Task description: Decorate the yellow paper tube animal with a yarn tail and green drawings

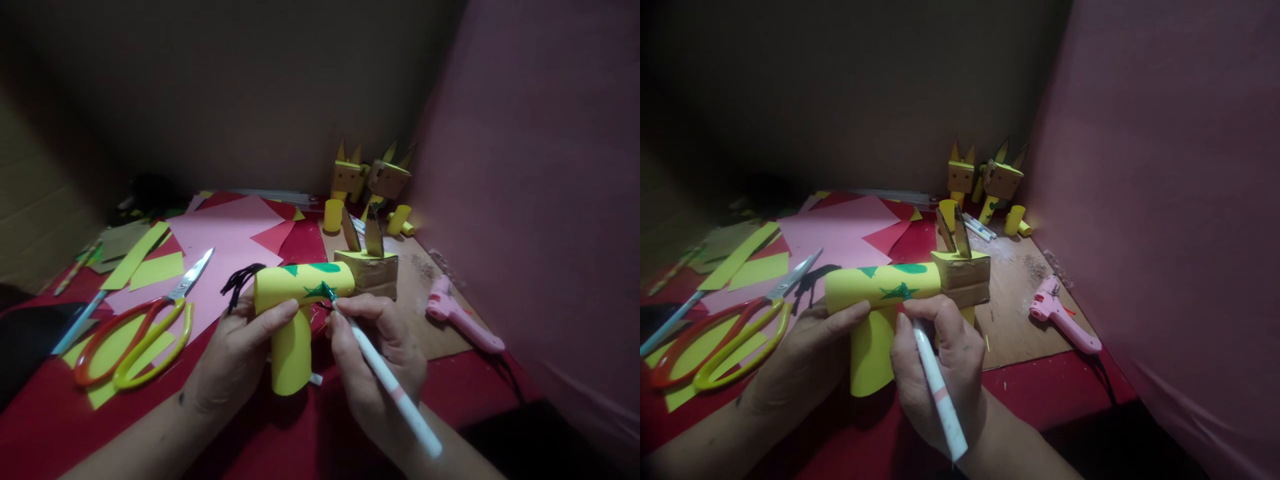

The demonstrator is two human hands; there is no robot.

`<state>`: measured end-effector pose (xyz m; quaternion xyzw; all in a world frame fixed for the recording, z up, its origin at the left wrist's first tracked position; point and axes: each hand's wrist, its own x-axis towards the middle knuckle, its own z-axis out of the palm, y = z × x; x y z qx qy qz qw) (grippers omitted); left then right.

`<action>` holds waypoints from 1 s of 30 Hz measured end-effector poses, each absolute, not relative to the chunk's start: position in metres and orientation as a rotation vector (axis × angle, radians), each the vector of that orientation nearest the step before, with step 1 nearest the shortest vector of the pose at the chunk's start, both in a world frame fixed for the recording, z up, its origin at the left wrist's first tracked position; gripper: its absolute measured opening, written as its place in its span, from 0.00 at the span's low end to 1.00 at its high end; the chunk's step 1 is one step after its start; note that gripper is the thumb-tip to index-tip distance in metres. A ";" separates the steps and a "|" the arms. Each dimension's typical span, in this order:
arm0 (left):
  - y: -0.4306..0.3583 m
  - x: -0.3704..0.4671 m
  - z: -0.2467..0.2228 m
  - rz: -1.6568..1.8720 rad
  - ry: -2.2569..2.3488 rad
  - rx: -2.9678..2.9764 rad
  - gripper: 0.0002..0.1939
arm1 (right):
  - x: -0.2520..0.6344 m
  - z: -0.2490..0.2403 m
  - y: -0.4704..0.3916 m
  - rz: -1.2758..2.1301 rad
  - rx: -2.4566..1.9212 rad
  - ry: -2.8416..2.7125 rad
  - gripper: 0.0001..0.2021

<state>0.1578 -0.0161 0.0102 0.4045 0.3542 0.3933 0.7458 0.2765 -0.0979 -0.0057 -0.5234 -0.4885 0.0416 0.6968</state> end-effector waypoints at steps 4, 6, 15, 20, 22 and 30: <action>-0.016 0.158 0.011 0.870 0.772 0.881 0.26 | 0.277 -0.004 -0.096 0.092 -1.165 -1.094 0.08; -0.016 0.158 0.012 0.863 0.766 0.875 0.26 | 0.278 -0.004 -0.096 0.073 -1.167 -1.107 0.08; -0.016 0.158 0.009 0.854 0.744 0.876 0.24 | 0.276 -0.003 -0.097 0.065 -1.181 -1.111 0.07; -0.016 0.159 0.011 0.848 0.772 0.895 0.21 | 0.275 -0.004 -0.096 0.102 -1.195 -1.079 0.06; -0.016 0.159 0.012 0.855 0.757 0.904 0.19 | 0.276 -0.005 -0.097 0.090 -1.197 -1.088 0.06; -0.017 0.158 0.011 0.837 0.738 0.888 0.17 | 0.278 -0.004 -0.099 0.070 -1.155 -1.175 0.09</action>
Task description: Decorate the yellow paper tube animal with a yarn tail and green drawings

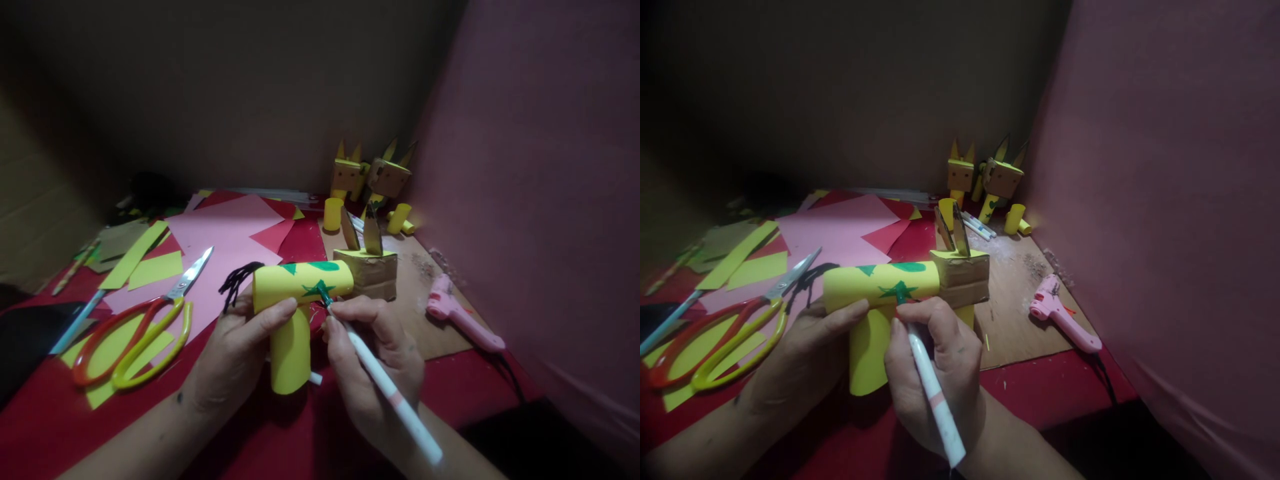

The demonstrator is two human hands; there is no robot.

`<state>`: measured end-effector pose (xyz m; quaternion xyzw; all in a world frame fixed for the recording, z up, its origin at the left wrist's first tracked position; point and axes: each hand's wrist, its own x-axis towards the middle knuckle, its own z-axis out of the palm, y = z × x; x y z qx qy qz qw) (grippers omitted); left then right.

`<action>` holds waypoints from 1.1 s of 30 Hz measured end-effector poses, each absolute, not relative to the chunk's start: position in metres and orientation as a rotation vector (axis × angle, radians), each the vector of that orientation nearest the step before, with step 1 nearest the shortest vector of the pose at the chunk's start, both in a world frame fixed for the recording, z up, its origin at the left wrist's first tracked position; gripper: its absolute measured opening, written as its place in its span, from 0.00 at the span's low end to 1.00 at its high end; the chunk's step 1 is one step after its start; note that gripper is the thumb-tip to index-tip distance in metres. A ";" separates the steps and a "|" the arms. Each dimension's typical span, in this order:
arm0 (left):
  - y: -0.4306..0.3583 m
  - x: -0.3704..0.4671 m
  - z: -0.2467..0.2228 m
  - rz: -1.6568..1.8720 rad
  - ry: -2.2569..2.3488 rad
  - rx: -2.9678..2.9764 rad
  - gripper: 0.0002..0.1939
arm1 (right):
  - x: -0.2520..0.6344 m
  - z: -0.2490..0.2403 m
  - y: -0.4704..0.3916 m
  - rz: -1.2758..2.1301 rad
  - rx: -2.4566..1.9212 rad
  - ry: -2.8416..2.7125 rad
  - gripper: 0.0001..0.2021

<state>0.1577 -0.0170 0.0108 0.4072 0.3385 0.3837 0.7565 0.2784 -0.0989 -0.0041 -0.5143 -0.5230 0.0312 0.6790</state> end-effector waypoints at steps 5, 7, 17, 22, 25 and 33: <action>-0.017 0.158 0.012 0.855 0.755 0.879 0.20 | 0.278 -0.007 -0.097 0.055 -1.158 -1.134 0.08; -0.017 0.158 0.012 0.854 0.764 0.881 0.22 | 0.278 -0.007 -0.097 0.076 -1.164 -1.112 0.08; -0.014 0.157 0.005 0.840 0.756 0.883 0.31 | 0.279 -0.003 -0.099 0.049 -1.164 -1.173 0.09; -0.015 0.158 0.008 0.829 0.742 0.891 0.35 | 0.279 -0.005 -0.099 0.062 -1.159 -1.173 0.10; -0.015 0.158 0.008 0.828 0.747 0.870 0.31 | 0.278 -0.005 -0.100 0.069 -1.150 -1.168 0.10; -0.015 0.157 0.006 0.863 0.774 0.893 0.21 | 0.282 -0.007 -0.103 0.077 -1.139 -1.160 0.10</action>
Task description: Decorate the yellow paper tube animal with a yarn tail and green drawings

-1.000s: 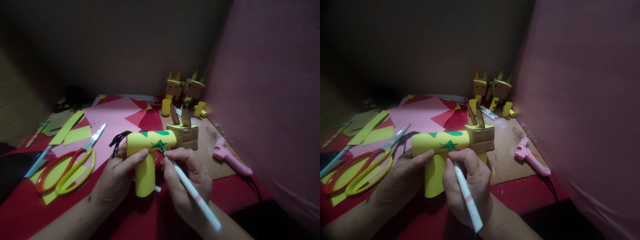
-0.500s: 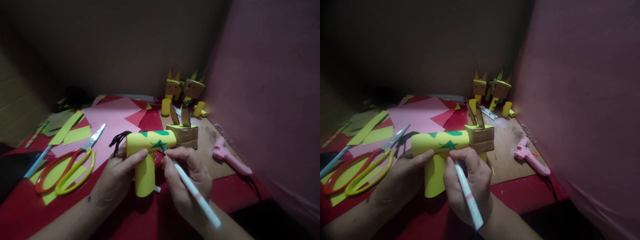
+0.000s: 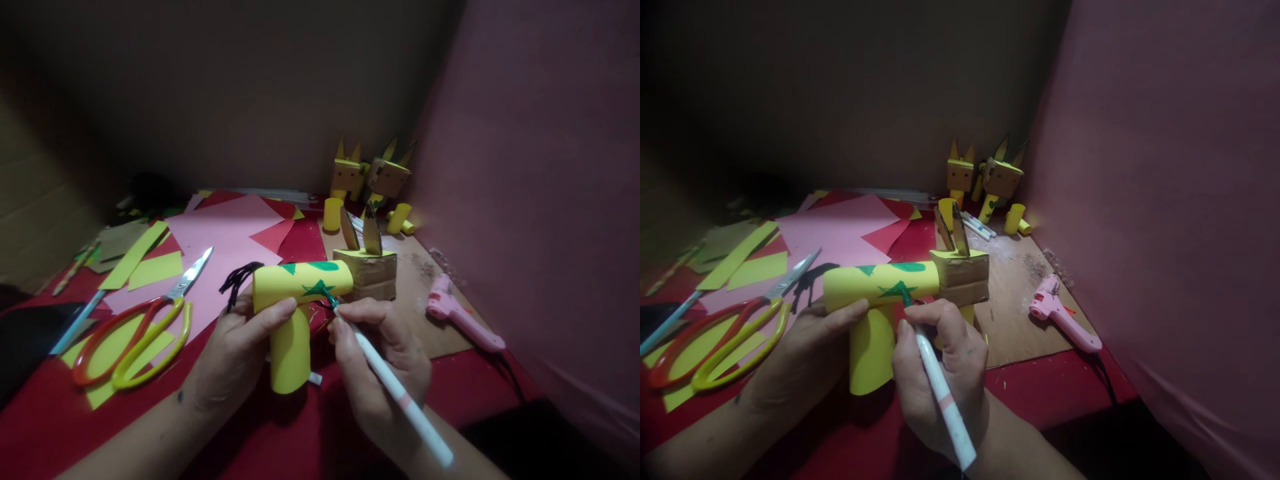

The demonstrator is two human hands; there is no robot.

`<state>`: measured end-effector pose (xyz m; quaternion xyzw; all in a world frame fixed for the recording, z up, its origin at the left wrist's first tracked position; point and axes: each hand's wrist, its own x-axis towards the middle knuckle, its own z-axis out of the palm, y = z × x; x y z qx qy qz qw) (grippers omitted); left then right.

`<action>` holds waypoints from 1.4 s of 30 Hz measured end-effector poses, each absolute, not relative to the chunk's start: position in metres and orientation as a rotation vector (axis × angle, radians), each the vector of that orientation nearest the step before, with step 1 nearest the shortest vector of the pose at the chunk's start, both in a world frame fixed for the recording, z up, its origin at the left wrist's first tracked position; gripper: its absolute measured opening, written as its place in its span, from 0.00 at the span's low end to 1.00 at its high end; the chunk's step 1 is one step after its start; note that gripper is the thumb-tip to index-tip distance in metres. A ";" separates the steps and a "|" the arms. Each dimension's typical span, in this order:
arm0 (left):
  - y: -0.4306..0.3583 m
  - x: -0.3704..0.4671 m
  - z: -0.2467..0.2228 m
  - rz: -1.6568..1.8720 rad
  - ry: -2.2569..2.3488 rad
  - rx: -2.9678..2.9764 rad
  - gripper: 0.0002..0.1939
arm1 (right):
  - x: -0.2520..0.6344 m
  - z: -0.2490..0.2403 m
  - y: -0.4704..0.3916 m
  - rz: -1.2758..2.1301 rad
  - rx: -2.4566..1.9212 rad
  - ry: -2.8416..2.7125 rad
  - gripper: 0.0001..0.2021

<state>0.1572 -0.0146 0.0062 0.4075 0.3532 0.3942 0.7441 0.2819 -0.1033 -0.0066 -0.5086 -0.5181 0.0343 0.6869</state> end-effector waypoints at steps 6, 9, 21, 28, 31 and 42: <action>-0.015 0.159 0.009 0.884 0.733 0.886 0.18 | 0.282 -0.008 -0.102 0.081 -1.145 -1.135 0.09; -0.015 0.159 0.008 0.876 0.732 0.890 0.18 | 0.281 -0.008 -0.100 0.067 -1.148 -1.120 0.09; -0.016 0.158 0.008 0.874 0.720 0.897 0.16 | 0.281 -0.009 -0.099 0.094 -1.158 -1.103 0.09; -0.014 0.159 0.007 0.873 0.734 0.901 0.18 | 0.280 -0.006 -0.100 0.079 -1.178 -1.102 0.07; -0.015 0.158 0.008 0.861 0.758 0.901 0.21 | 0.280 -0.005 -0.099 0.092 -1.196 -1.099 0.06; -0.017 0.157 0.010 0.838 0.765 0.897 0.25 | 0.277 -0.003 -0.097 0.092 -1.201 -1.105 0.06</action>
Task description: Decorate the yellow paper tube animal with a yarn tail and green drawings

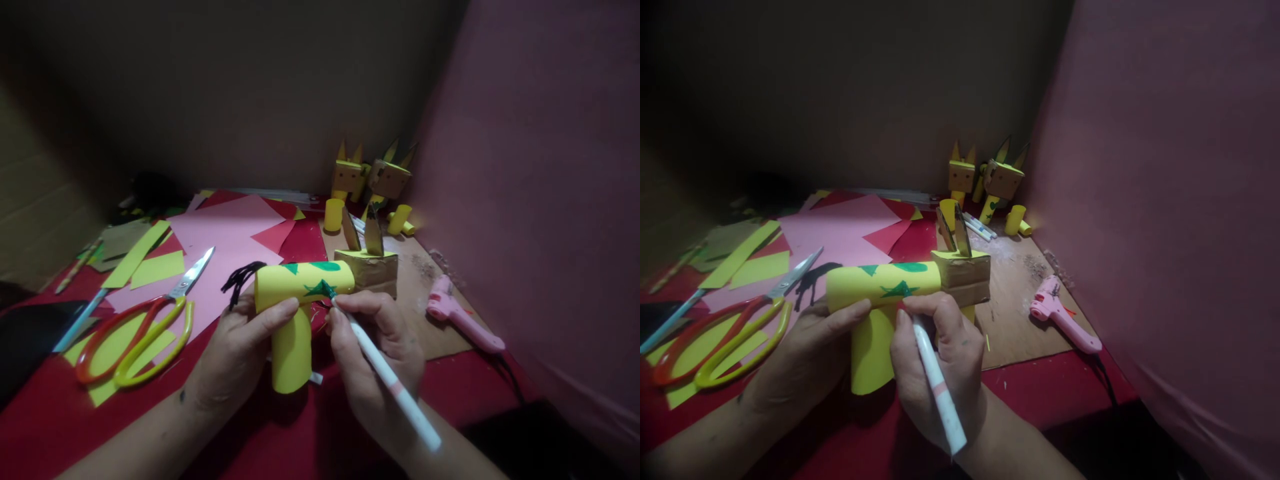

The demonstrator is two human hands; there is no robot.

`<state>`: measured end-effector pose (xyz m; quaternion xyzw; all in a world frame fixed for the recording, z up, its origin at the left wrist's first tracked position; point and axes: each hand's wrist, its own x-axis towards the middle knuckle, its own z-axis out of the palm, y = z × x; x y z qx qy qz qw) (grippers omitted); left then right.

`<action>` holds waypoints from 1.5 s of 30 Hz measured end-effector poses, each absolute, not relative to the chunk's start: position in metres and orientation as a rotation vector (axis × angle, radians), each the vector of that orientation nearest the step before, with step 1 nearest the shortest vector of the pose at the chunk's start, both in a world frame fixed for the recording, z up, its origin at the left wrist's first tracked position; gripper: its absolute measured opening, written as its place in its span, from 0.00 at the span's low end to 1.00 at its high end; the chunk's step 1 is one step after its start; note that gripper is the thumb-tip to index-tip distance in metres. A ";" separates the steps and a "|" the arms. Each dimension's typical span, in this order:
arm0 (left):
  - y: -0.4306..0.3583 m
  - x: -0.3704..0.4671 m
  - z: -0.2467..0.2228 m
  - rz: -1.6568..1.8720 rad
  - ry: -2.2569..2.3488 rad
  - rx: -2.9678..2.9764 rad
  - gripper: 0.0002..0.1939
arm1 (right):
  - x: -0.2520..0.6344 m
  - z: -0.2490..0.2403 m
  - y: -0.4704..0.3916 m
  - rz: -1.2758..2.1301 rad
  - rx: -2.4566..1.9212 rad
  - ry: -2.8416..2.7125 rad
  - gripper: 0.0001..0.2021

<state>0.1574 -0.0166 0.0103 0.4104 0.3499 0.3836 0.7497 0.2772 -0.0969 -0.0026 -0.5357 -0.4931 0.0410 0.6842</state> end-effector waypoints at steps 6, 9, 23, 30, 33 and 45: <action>-0.016 0.157 0.006 0.849 0.745 0.899 0.23 | 0.279 -0.001 -0.101 0.044 -1.143 -1.145 0.09; -0.015 0.157 0.005 0.848 0.738 0.888 0.24 | 0.280 -0.003 -0.102 0.050 -1.124 -1.188 0.10; -0.016 0.156 0.009 0.834 0.754 0.892 0.21 | 0.279 -0.005 -0.103 0.096 -1.166 -1.159 0.08; -0.015 0.157 0.009 0.830 0.744 0.899 0.22 | 0.278 -0.006 -0.102 0.074 -1.163 -1.179 0.09; -0.016 0.157 0.010 0.835 0.753 0.902 0.22 | 0.278 -0.005 -0.101 0.070 -1.181 -1.158 0.08; -0.016 0.156 0.009 0.839 0.737 0.904 0.20 | 0.277 -0.005 -0.101 0.061 -1.185 -1.178 0.08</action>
